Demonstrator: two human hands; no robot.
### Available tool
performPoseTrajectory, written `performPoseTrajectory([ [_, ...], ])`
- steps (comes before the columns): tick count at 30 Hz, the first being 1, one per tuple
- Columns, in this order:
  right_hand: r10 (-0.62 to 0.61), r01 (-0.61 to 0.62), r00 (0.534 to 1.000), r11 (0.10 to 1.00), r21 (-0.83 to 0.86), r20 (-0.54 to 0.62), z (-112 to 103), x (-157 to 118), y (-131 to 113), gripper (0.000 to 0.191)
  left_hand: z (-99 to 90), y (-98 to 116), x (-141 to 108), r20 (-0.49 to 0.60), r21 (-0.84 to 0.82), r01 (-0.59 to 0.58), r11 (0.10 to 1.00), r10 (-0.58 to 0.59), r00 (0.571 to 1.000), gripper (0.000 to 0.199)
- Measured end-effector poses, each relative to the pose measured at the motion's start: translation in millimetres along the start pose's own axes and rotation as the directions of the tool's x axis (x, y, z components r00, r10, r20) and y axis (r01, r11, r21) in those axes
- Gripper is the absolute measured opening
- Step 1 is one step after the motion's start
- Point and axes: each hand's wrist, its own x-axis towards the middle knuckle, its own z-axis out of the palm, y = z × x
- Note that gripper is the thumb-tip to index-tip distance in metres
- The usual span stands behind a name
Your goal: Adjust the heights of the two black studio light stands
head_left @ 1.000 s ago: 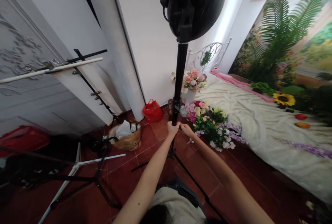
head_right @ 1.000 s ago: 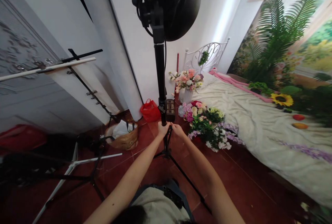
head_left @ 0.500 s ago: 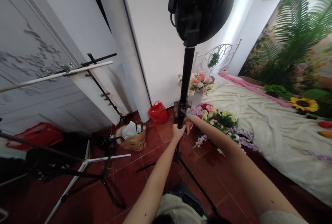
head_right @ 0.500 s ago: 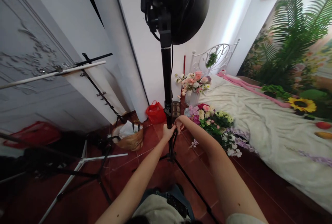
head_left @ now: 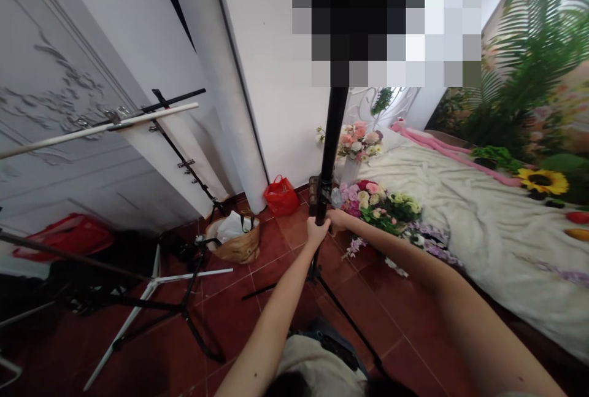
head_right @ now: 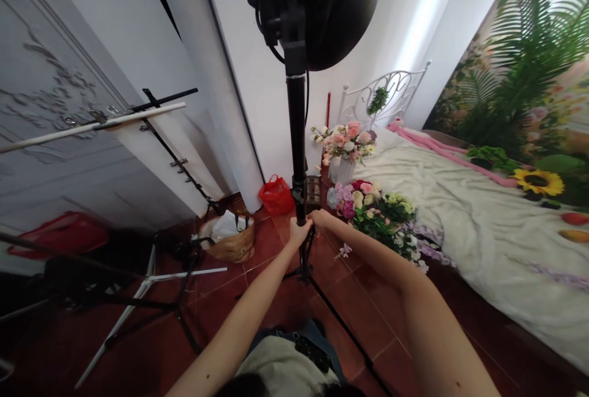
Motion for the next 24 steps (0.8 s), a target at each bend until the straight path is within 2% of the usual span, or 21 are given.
performPoseTrajectory([
  [1,-0.118,0.128,0.991,0.977,-0.173,0.067,1,-10,5,0.007,0.1,0,0,0.004,-0.005,-0.007,1.000,0.007,1.000,0.024],
  [3,-0.325,0.376,0.927,0.794,-0.478,0.188,7,-30,16,0.006,0.2,1,0,0.004,-0.012,-0.018,1.000,0.018,1.000,0.024],
  [5,-0.436,0.436,0.884,0.638,-0.634,0.169,16,-47,29,0.013,0.2,2,0,-0.002,-0.014,-0.021,1.000,0.021,1.000,0.023],
  [6,-0.460,0.413,0.879,0.606,-0.680,0.125,20,-53,34,0.018,0.2,2,0,-0.005,-0.012,-0.022,1.000,0.022,1.000,0.023],
  [8,-0.463,0.347,0.885,0.591,-0.728,0.045,28,-58,40,0.023,0.3,2,1,-0.005,-0.009,-0.027,1.000,0.027,1.000,0.024],
  [10,-0.441,0.307,0.897,0.588,-0.749,0.022,31,-56,39,0.023,0.4,2,1,-0.002,-0.006,-0.034,0.999,0.034,0.999,0.025],
  [15,-0.344,0.317,0.930,0.565,-0.762,0.131,23,-38,26,0.025,0.4,2,1,0.003,0.004,-0.029,1.000,0.029,1.000,0.028],
  [17,-0.326,0.357,0.924,0.558,-0.749,0.198,21,-34,26,0.032,0.2,3,1,0.001,-0.006,-0.034,0.999,0.034,0.999,0.026],
  [19,-0.340,0.384,0.915,0.559,-0.735,0.219,25,-34,30,0.037,0.0,3,1,0.003,-0.013,-0.047,0.999,0.047,0.999,0.024],
  [21,-0.364,0.340,0.922,0.590,-0.733,0.134,35,-37,38,0.040,-0.1,2,1,0.006,-0.017,-0.054,0.998,0.054,0.999,0.023],
  [24,-0.366,0.202,0.927,0.668,-0.717,-0.080,53,-43,48,0.041,-0.1,2,1,0.008,-0.024,-0.044,0.999,0.044,0.999,0.025],
])
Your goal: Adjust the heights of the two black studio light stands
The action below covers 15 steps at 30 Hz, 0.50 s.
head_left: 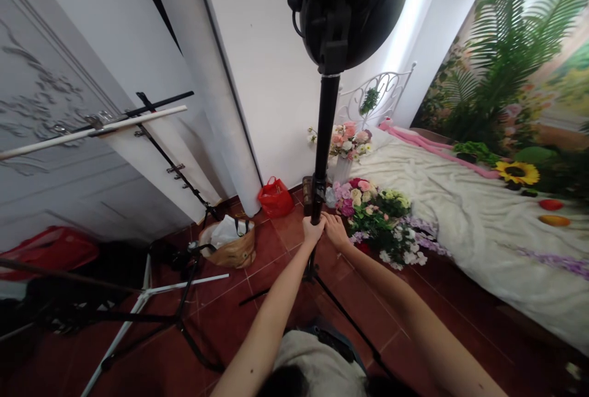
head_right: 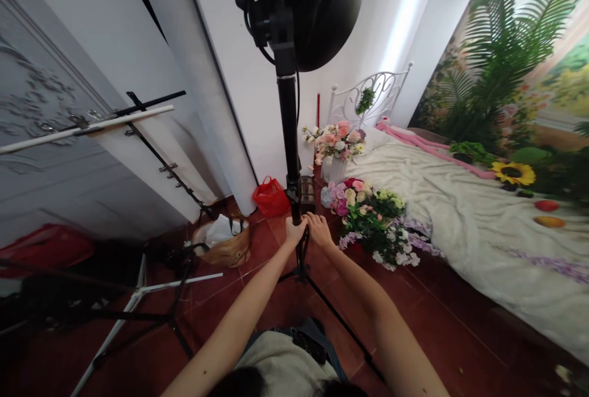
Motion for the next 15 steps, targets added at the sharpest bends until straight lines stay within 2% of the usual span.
performPoseTrajectory([
  [3,0.085,-0.084,0.996,0.996,0.029,-0.032,7,-4,-5,0.041,0.0,1,0,-0.012,0.003,-0.003,1.000,0.003,1.000,0.026],
  [7,0.022,-0.037,0.987,0.995,0.089,0.162,-9,4,-1,0.036,-0.5,2,0,-0.017,0.009,0.000,1.000,0.001,1.000,0.028],
  [11,0.009,-0.072,0.924,0.986,0.150,0.383,-38,22,6,0.028,-0.8,1,-1,-0.013,0.017,0.050,0.999,-0.049,0.999,0.024],
  [15,0.085,-0.150,0.920,0.978,0.143,0.384,-53,30,4,0.033,-0.1,0,-1,-0.036,0.023,0.058,0.998,-0.057,0.998,0.022],
])
